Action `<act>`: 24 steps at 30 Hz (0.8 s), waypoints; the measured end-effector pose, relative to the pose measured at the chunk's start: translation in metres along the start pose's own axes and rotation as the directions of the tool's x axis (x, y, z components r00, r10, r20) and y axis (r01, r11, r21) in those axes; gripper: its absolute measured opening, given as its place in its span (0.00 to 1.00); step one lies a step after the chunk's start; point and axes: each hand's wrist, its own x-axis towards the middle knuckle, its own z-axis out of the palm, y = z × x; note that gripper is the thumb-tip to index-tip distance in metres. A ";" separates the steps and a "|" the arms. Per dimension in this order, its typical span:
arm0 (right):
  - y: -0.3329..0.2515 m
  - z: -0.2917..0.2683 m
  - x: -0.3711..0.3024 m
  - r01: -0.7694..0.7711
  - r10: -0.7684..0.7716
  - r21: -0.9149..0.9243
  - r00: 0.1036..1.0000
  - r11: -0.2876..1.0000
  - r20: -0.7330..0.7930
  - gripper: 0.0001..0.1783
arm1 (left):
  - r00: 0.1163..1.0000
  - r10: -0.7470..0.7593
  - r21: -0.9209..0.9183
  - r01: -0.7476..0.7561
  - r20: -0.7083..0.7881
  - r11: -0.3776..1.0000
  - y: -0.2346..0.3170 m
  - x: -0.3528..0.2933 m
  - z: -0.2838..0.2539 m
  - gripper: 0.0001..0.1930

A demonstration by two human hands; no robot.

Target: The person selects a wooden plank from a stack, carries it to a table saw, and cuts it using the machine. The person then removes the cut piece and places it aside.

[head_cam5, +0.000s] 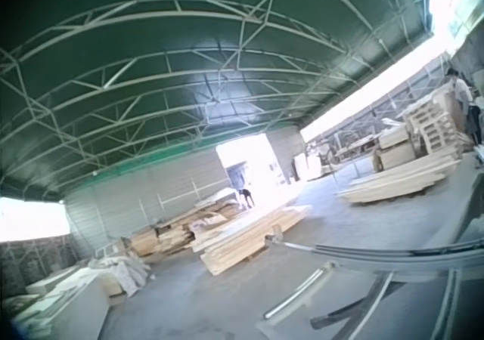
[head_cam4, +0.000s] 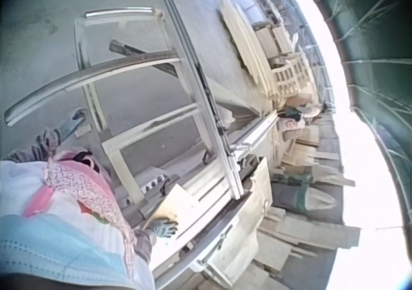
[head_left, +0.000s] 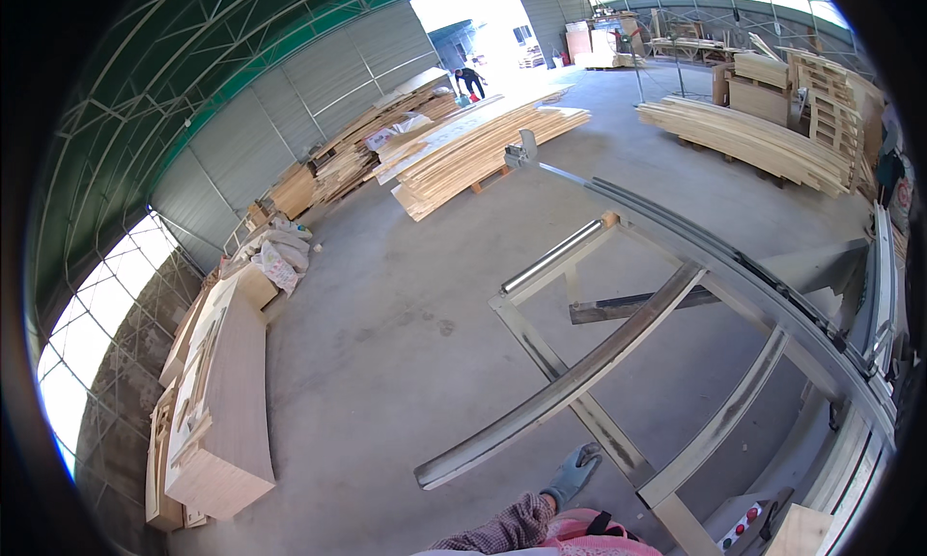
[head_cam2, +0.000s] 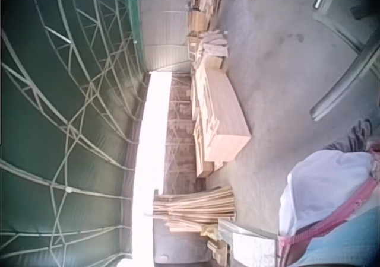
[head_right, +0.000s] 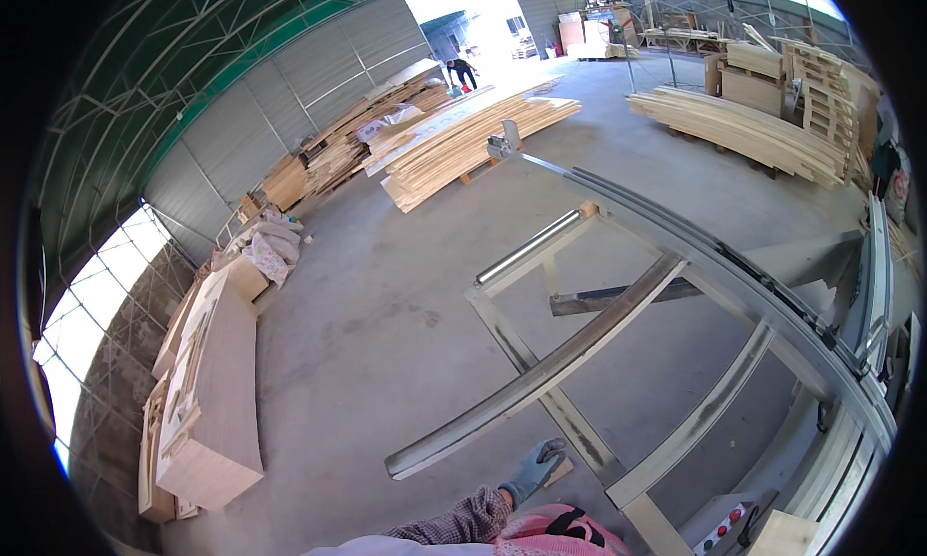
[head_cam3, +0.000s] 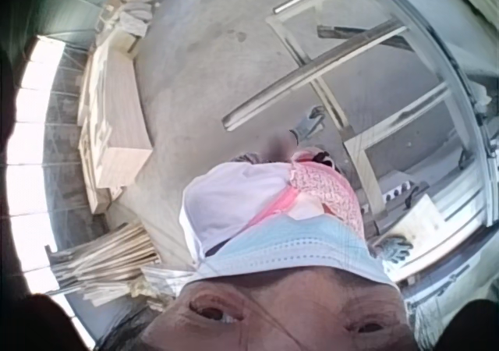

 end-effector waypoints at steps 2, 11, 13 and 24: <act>0.002 0.003 0.000 0.017 -0.017 0.022 1.000 1.000 -0.002 0.21 | 0.994 -0.105 0.031 0.104 0.006 0.994 0.004 -0.001 0.002 0.16; 0.000 0.020 -0.007 0.014 -0.012 0.091 1.000 0.996 -0.017 0.21 | 0.997 0.018 -0.104 -0.010 0.069 0.994 -0.016 0.000 0.021 0.17; -0.001 0.021 -0.009 0.017 -0.014 0.109 1.000 0.994 -0.023 0.21 | 0.998 -0.011 -0.104 0.018 0.061 0.994 -0.025 -0.004 0.015 0.17; 0.001 -0.009 0.001 0.051 -0.050 0.146 0.999 0.988 -0.011 0.22 | 0.983 -0.139 0.059 0.133 0.120 0.989 -0.013 -0.003 0.001 0.17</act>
